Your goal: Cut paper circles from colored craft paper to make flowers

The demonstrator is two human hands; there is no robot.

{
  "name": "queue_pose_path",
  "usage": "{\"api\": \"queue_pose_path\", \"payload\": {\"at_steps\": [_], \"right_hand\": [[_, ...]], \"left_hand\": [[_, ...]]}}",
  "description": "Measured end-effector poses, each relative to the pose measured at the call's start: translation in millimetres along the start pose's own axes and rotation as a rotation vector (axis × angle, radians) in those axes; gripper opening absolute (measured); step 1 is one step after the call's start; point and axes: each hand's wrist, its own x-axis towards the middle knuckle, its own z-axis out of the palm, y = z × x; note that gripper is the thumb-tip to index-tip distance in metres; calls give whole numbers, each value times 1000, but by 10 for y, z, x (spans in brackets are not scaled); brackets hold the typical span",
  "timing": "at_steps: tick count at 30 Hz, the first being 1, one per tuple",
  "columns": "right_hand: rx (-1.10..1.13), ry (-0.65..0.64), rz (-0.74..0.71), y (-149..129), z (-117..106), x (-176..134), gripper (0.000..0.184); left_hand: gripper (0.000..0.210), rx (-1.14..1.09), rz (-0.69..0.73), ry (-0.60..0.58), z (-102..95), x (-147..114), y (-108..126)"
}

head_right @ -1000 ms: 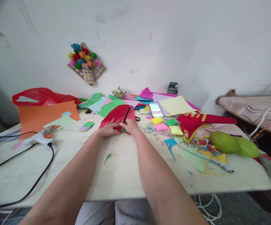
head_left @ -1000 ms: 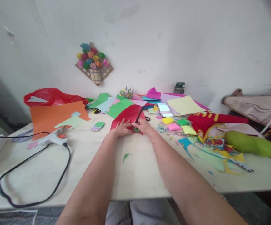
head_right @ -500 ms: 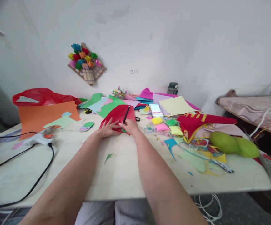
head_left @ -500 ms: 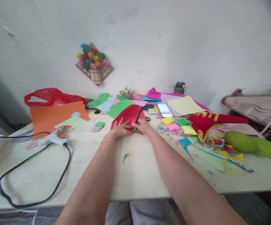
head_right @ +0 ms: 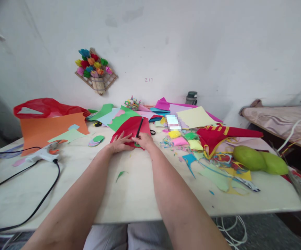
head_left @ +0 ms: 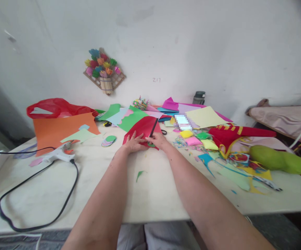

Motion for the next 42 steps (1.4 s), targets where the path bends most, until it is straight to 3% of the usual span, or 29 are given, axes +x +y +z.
{"api": "queue_pose_path", "payload": {"at_steps": [14,22,35,42], "right_hand": [[-6,26,-7,24,17,15,24],[-41,46,12,-23,13,4,22],[41,75,12,93,70,75,19],[46,99,-25,128,92,95,16]], "left_hand": [[67,-4,-23,29,7,-20,36],[62,19,-38,177,128,33,43],[70,140,-93,210,167,85,58],[62,192,-87,305,172,51,117]]}}
